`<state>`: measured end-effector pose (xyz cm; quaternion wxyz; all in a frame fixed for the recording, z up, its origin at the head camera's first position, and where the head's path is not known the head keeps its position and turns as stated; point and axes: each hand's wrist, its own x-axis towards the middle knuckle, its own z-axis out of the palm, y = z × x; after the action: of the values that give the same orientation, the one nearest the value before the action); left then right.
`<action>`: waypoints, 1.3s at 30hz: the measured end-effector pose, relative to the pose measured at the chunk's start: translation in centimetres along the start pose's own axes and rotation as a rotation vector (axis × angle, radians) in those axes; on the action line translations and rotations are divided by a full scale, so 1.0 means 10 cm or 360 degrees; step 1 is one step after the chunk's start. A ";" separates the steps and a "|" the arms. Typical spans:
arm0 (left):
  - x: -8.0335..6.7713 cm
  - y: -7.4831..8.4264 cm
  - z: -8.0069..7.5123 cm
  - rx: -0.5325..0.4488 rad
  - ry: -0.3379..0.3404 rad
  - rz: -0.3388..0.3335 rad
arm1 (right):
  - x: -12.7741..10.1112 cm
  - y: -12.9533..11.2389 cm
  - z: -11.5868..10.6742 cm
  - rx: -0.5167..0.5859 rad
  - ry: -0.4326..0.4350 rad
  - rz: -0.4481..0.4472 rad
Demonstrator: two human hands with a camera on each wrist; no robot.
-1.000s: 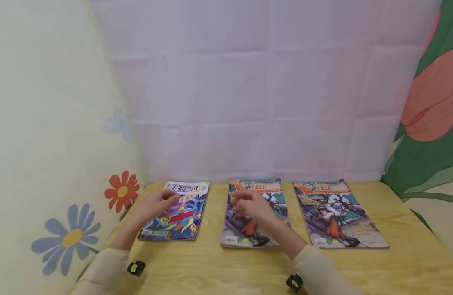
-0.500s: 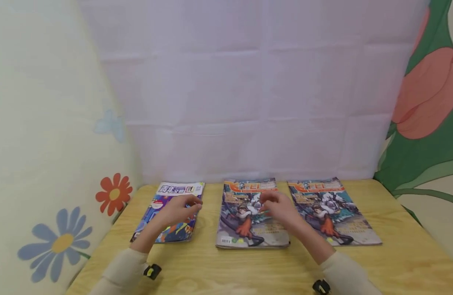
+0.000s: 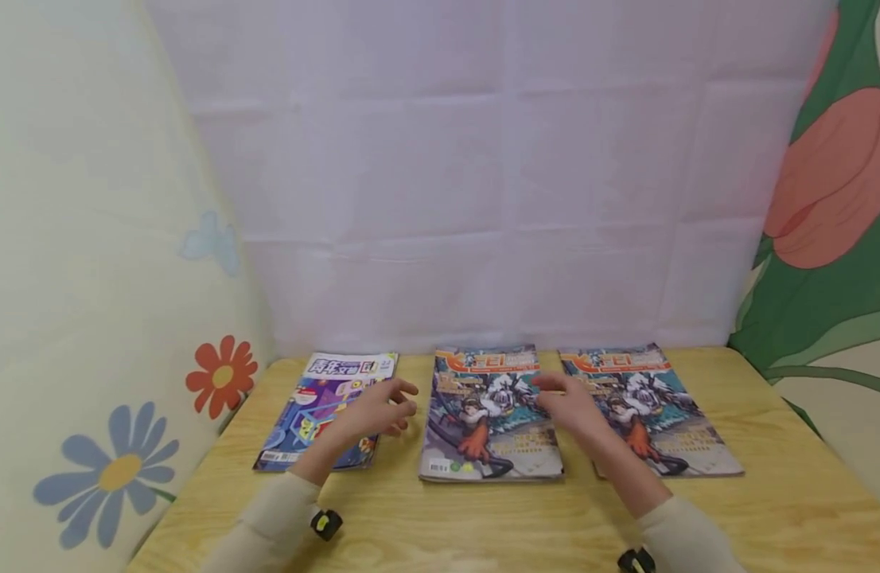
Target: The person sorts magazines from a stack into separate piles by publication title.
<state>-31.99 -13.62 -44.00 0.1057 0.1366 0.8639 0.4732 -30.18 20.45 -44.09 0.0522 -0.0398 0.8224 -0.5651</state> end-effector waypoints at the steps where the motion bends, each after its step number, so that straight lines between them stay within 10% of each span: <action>1: 0.00 0.01 0.01 -0.0014 0.0000 -0.0010 | 0.00 0.01 -0.02 -0.0018 -0.0001 0.0017; 33: 0.09 -0.11 0.23 -0.0339 -0.0054 -0.0235 | 0.06 0.18 -0.15 0.0150 -0.0159 0.0435; 39: 0.12 -0.15 0.25 -0.0633 -0.0039 -0.0300 | 0.07 0.18 -0.15 0.0142 -0.0169 0.0408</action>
<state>-32.55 -11.98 -46.62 0.1849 0.0375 0.7611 0.6206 -31.08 22.45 -45.28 0.1691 0.0381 0.7909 -0.5869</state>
